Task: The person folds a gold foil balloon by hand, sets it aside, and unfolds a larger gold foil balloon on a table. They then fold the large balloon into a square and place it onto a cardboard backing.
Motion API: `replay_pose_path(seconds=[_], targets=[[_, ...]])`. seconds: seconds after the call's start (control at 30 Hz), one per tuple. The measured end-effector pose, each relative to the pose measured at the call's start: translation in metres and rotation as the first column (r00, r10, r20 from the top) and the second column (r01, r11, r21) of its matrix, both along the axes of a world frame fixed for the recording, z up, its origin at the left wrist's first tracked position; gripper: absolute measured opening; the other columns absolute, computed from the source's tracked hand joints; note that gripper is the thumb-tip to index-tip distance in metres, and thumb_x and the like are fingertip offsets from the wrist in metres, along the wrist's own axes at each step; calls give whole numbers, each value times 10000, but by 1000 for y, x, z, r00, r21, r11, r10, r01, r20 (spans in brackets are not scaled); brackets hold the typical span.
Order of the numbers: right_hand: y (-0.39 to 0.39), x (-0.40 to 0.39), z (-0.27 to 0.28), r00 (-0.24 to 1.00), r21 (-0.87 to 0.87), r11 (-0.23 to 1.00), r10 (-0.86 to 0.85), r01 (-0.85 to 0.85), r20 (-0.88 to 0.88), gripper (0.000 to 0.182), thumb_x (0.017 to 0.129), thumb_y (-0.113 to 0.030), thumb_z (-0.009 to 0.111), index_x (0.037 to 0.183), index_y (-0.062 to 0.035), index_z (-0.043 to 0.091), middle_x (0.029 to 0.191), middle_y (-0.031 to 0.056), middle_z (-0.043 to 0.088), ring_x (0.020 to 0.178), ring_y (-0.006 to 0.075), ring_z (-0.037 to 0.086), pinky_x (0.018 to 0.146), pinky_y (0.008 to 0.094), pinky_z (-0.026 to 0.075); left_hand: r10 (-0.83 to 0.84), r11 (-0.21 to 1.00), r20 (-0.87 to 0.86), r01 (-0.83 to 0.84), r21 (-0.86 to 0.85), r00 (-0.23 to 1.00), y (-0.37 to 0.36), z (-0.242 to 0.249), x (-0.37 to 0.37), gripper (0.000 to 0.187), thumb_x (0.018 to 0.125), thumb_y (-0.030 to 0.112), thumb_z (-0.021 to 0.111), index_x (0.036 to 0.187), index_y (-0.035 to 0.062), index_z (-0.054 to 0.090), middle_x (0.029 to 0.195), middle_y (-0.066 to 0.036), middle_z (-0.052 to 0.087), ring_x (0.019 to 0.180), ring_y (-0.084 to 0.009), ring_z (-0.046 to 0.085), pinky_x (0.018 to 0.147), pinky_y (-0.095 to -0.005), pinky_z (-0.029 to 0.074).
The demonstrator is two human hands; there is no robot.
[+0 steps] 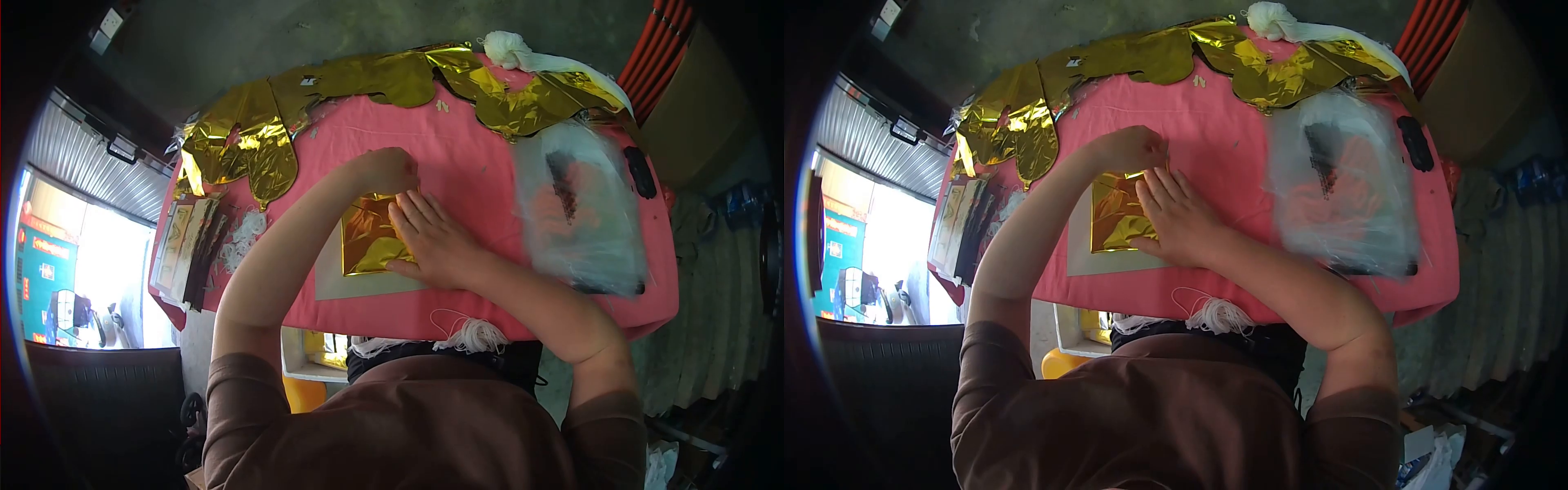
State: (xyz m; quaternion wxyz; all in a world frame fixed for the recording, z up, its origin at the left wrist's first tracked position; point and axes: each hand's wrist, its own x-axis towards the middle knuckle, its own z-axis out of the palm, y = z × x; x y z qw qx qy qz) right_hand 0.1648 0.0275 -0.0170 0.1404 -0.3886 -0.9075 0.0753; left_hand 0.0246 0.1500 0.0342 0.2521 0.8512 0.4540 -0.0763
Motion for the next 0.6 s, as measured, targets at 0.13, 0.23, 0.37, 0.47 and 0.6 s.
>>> replay_pose_path(seconds=[0.13, 0.23, 0.37, 0.47, 0.6], targets=[[0, 0, -1, 1000, 25, 1000, 2, -1, -14, 815, 863, -520, 457, 1352, 98, 251, 1413, 303, 224, 1359, 379, 164, 1116, 451, 112, 55, 998, 38, -55, -23, 998, 0, 1, 0, 256, 771, 257, 510, 891, 109, 681, 892, -121, 657, 875, -280, 617, 771, -369, 475], [0, 0, 0, 1000, 27, 1000, -1, 1, -9, 813, 863, -521, 456, 1354, 95, 251, 1417, 303, 216, 1362, 376, 158, 1117, 449, 111, 5, 1000, 122, -6, 5, 993, 5, -8, -4, 214, 767, 219, 515, 853, 93, 664, 837, -114, 652, 810, -266, 619, 728, -360, 479], [1, -1, -1, 1000, 29, 1000, -3, 3, -3, 815, 866, -527, 445, 1359, 90, 244, 1426, 299, 199, 1368, 369, 145, 1117, 447, 103, -5, 997, 231, 23, -75, 973, 4, -10, -9, 179, 803, 172, 519, 878, 48, 624, 814, -89, 637, 783, -207, 601, 731, -335, 470], [1, 0, -1, 1000, 9, 1000, -1, 1, 17, 818, 868, -532, 436, 1365, 85, 232, 1430, 298, 191, 1370, 368, 138, 1118, 447, 94, 3, 995, 297, 28, -100, 955, 0, -12, -14, 140, 833, 118, 532, 912, 25, 601, 833, -61, 630, 810, -161, 588, 760, -312, 463], [1, 0, 1, 1000, -7, 1000, 2, -2, 29, 820, 869, -534, 432, 1370, 80, 223, 1432, 296, 188, 1370, 366, 136, 1118, 447, 90, 0, 997, 363, 29, -74, 932, -8, -11, -17, 133, 834, 83, 546, 939, 13, 587, 853, -57, 630, 830, -151, 586, 773, -305, 461]])
